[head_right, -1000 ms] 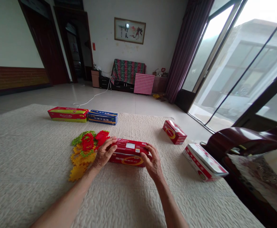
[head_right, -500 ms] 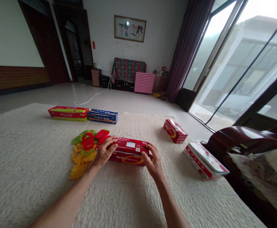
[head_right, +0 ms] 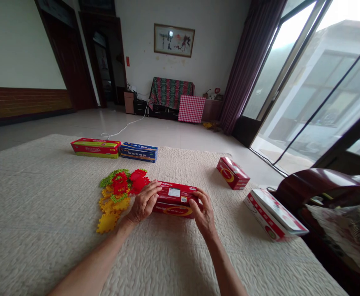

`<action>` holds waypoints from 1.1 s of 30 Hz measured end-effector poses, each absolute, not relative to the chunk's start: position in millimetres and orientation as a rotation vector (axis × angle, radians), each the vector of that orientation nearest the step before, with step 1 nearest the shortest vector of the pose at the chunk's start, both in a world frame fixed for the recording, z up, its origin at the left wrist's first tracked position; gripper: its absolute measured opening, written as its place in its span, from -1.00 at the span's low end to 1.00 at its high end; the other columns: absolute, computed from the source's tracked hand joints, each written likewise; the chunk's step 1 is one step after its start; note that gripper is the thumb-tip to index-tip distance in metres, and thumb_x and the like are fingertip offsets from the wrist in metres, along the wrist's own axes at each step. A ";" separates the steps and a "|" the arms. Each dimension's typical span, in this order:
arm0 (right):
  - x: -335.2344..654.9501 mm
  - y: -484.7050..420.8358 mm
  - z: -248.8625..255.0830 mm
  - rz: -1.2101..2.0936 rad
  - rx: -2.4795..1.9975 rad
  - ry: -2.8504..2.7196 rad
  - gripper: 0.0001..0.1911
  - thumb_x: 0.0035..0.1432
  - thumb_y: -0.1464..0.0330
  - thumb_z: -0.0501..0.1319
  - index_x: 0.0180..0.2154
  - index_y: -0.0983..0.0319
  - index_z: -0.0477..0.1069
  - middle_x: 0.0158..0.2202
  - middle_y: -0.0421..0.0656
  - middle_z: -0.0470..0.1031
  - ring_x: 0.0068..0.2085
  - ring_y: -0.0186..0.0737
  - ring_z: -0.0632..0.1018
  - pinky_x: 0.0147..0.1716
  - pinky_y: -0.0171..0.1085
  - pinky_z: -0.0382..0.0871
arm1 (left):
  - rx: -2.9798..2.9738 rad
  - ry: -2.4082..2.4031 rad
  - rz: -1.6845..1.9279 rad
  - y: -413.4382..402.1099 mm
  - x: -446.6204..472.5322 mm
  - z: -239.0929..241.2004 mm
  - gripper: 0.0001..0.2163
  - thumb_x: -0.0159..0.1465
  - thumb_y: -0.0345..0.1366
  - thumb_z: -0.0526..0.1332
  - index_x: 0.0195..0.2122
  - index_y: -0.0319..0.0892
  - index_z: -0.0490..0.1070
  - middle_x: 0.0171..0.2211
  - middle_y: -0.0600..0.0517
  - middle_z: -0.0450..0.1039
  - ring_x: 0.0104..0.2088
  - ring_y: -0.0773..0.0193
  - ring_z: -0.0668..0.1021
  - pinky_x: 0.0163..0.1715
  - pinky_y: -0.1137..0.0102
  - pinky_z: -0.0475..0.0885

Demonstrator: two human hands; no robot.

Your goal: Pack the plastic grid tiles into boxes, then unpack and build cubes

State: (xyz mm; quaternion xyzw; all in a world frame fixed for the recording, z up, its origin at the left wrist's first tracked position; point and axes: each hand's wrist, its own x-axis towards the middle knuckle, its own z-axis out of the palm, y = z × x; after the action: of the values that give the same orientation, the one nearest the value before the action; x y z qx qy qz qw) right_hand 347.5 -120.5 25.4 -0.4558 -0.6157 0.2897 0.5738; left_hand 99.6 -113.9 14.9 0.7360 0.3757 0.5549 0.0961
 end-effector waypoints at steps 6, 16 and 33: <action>347.4 -119.7 23.7 0.663 -1.103 -1.456 -0.67 0.12 0.09 0.23 -0.17 0.16 0.45 0.13 0.00 0.32 0.14 0.06 0.38 0.02 0.02 0.41 | 2.247 1.148 1.648 -115.0 98.2 13.2 -0.69 0.29 -0.37 0.07 -0.02 -0.14 0.50 0.06 -0.10 0.49 0.19 0.08 0.40 0.22 0.05 0.29; 350.6 -111.8 9.0 0.668 -1.116 -1.454 -0.69 0.13 0.12 0.21 -0.16 0.16 0.45 0.10 -0.02 0.37 0.11 0.02 0.41 0.07 0.03 0.36 | 2.263 1.213 1.634 -117.5 96.9 10.3 -0.76 0.29 -0.29 0.15 -0.08 -0.06 0.55 0.00 -0.07 0.53 0.15 0.06 0.45 0.19 0.06 0.31; 367.4 -124.7 23.5 0.756 -1.165 -1.826 -0.48 0.13 0.32 0.21 0.13 0.07 0.16 0.20 -0.01 0.27 0.10 -0.03 0.44 -0.12 -0.07 0.50 | 2.303 1.322 1.668 -117.9 95.5 2.4 -0.65 0.23 -0.21 0.24 0.05 -0.08 0.45 0.23 -0.11 0.28 0.25 -0.06 0.31 0.23 0.07 0.27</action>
State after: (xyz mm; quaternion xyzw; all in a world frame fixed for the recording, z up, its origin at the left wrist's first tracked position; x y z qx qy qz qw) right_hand 367.4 -124.7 23.5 -0.4629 -0.7257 0.3002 0.4111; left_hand 95.5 -117.9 2.4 0.7344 0.4215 0.5320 0.0027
